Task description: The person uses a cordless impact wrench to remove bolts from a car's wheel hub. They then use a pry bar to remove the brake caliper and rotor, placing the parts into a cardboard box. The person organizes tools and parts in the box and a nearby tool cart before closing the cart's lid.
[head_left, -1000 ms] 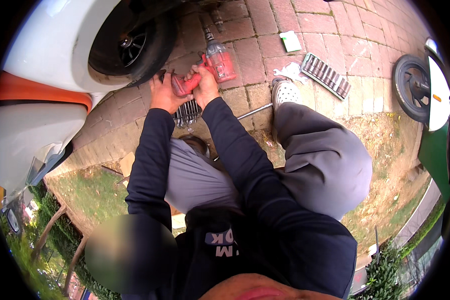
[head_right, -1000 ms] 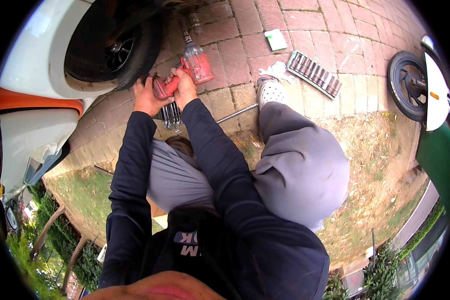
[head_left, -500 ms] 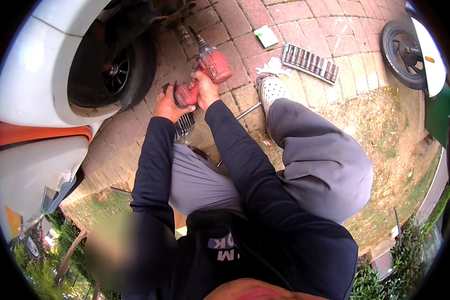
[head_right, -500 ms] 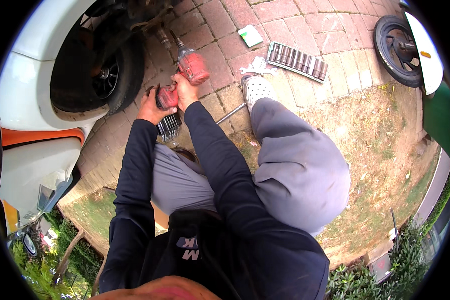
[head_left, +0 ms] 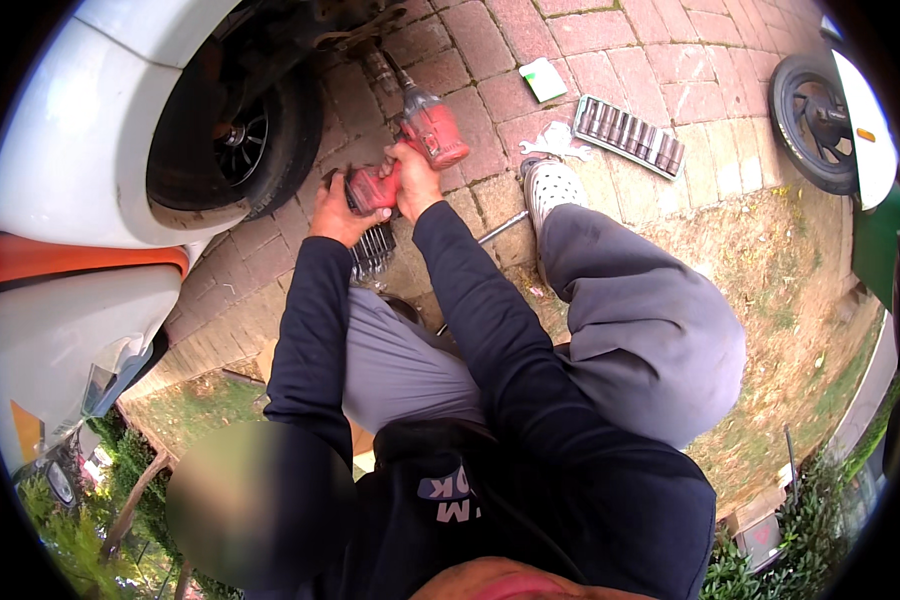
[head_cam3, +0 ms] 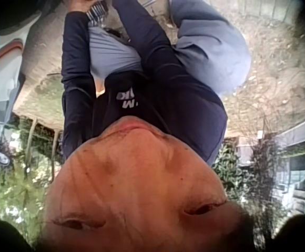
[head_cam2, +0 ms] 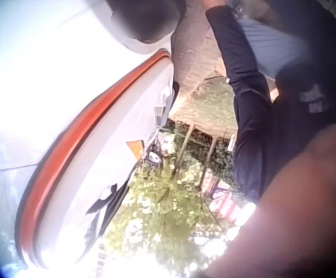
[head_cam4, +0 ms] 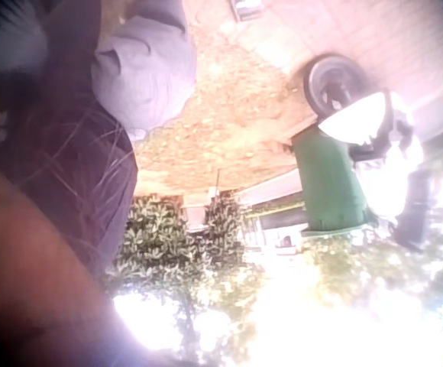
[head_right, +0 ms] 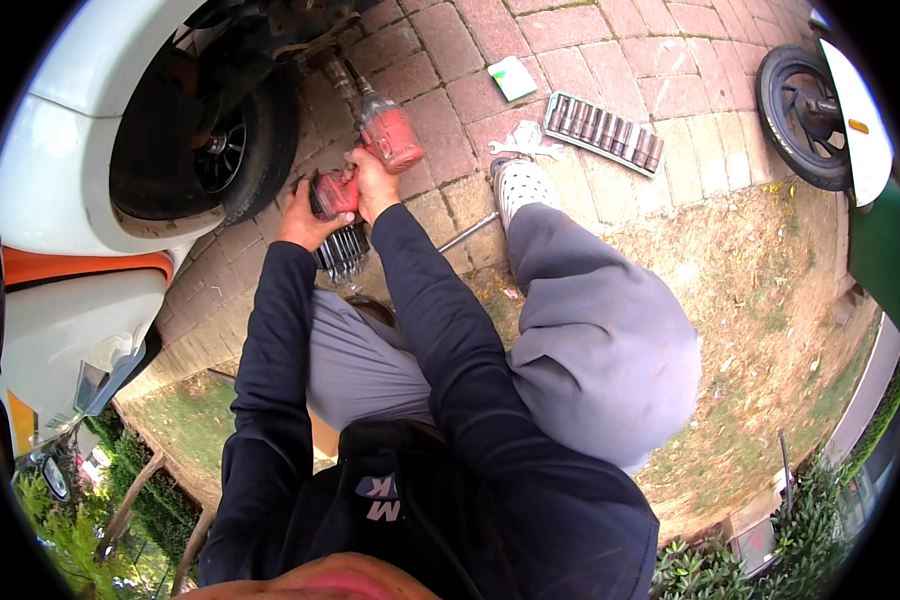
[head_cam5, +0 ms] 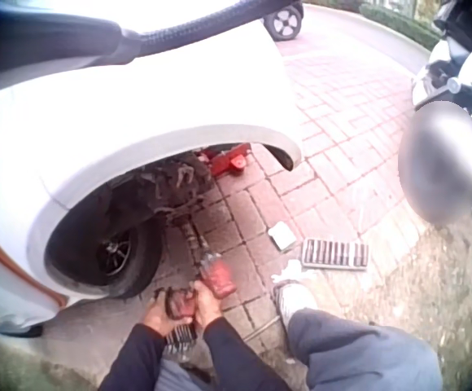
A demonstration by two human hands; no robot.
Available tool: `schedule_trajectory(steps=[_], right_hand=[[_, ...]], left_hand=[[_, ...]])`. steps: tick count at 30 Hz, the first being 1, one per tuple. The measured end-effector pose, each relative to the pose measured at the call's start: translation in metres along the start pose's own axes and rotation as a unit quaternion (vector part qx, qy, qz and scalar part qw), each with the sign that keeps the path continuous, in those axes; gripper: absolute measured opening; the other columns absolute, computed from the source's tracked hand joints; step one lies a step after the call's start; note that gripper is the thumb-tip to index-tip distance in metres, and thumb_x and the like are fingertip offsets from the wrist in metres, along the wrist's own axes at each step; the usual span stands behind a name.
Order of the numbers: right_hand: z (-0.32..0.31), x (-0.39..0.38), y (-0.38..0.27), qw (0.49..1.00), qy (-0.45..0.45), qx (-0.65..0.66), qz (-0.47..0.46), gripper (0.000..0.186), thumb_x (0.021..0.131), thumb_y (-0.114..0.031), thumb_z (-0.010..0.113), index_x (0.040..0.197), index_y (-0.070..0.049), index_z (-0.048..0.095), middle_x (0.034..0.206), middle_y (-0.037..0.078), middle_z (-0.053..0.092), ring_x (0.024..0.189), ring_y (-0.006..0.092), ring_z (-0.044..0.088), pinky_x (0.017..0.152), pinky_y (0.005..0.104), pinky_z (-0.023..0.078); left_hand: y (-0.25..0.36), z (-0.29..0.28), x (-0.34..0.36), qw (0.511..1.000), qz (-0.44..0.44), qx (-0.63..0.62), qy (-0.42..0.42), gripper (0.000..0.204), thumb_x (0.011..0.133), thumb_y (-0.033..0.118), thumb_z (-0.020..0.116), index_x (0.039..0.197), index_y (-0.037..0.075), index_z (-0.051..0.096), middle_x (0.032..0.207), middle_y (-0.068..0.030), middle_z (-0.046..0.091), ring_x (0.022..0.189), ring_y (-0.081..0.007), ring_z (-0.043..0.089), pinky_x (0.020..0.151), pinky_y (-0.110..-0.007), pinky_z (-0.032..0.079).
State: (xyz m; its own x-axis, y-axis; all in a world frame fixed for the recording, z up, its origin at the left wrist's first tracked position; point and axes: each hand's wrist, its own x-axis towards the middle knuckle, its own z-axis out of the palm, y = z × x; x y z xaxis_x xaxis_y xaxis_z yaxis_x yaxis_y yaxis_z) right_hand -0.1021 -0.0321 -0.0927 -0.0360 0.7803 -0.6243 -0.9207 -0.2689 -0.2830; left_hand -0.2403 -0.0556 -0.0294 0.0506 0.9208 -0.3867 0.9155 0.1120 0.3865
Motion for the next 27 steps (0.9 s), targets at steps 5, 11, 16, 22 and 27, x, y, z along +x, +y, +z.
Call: schedule_trajectory(steps=[5, 11, 16, 22, 27], right_hand=[[-0.01, 0.005, -0.006, 0.958, -0.077, 0.214, 0.177, 0.012, 0.087, -0.009, 0.058, 0.078, -0.008, 0.05, 0.068, 0.003, 0.047, 0.062, 0.0195, 0.046, 0.066, 0.0373, 0.044], [0.003, 0.005, 0.0, 0.987, -0.031, 0.089, 0.131, 0.014, 0.089, -0.013, 0.059, 0.079, -0.008, 0.05, 0.071, 0.002, 0.049, 0.065, 0.0163, 0.047, 0.068, 0.0342, 0.044], [-0.017, 0.02, 0.007, 0.994, -0.049, 0.04, 0.095, 0.01, 0.088, -0.01, 0.059, 0.081, -0.006, 0.053, 0.072, 0.003, 0.05, 0.064, 0.0175, 0.049, 0.068, 0.0342, 0.045], [-0.01, 0.012, -0.001, 0.986, -0.033, 0.106, 0.128, 0.01, 0.087, -0.007, 0.056, 0.08, -0.006, 0.05, 0.072, 0.004, 0.049, 0.064, 0.019, 0.047, 0.068, 0.0359, 0.045], [-0.008, 0.014, 0.003, 0.988, -0.009, 0.105, 0.111, 0.007, 0.087, -0.006, 0.054, 0.083, -0.008, 0.049, 0.07, 0.003, 0.046, 0.062, 0.0187, 0.044, 0.065, 0.036, 0.044]], left_hand=[[0.04, -0.042, -0.022, 0.984, 0.074, 0.005, 0.164, 0.098, 0.059, 0.041, 0.092, 0.14, 0.007, 0.047, 0.134, -0.0263, 0.047, 0.128, -0.0416, 0.042, 0.109, -0.049, 0.036], [0.04, -0.048, -0.021, 0.976, 0.088, -0.012, 0.2, 0.101, 0.06, 0.039, 0.092, 0.142, 0.005, 0.045, 0.139, -0.0259, 0.042, 0.133, -0.0405, 0.038, 0.111, -0.047, 0.034], [0.029, -0.023, -0.011, 0.994, 0.049, 0.055, 0.087, 0.113, 0.056, 0.041, 0.093, 0.146, 0.004, 0.036, 0.147, -0.0269, 0.035, 0.136, -0.0427, 0.035, 0.114, -0.047, 0.032], [0.026, -0.01, -0.001, 0.983, 0.0, 0.165, 0.075, 0.11, 0.052, 0.048, 0.091, 0.141, 0.006, 0.042, 0.138, -0.0284, 0.041, 0.131, -0.0454, 0.037, 0.108, -0.049, 0.04], [0.037, -0.014, -0.002, 0.984, 0.004, 0.157, 0.08, 0.094, 0.052, 0.046, 0.09, 0.127, 0.004, 0.053, 0.134, -0.0285, 0.044, 0.126, -0.0442, 0.042, 0.105, -0.047, 0.042]])
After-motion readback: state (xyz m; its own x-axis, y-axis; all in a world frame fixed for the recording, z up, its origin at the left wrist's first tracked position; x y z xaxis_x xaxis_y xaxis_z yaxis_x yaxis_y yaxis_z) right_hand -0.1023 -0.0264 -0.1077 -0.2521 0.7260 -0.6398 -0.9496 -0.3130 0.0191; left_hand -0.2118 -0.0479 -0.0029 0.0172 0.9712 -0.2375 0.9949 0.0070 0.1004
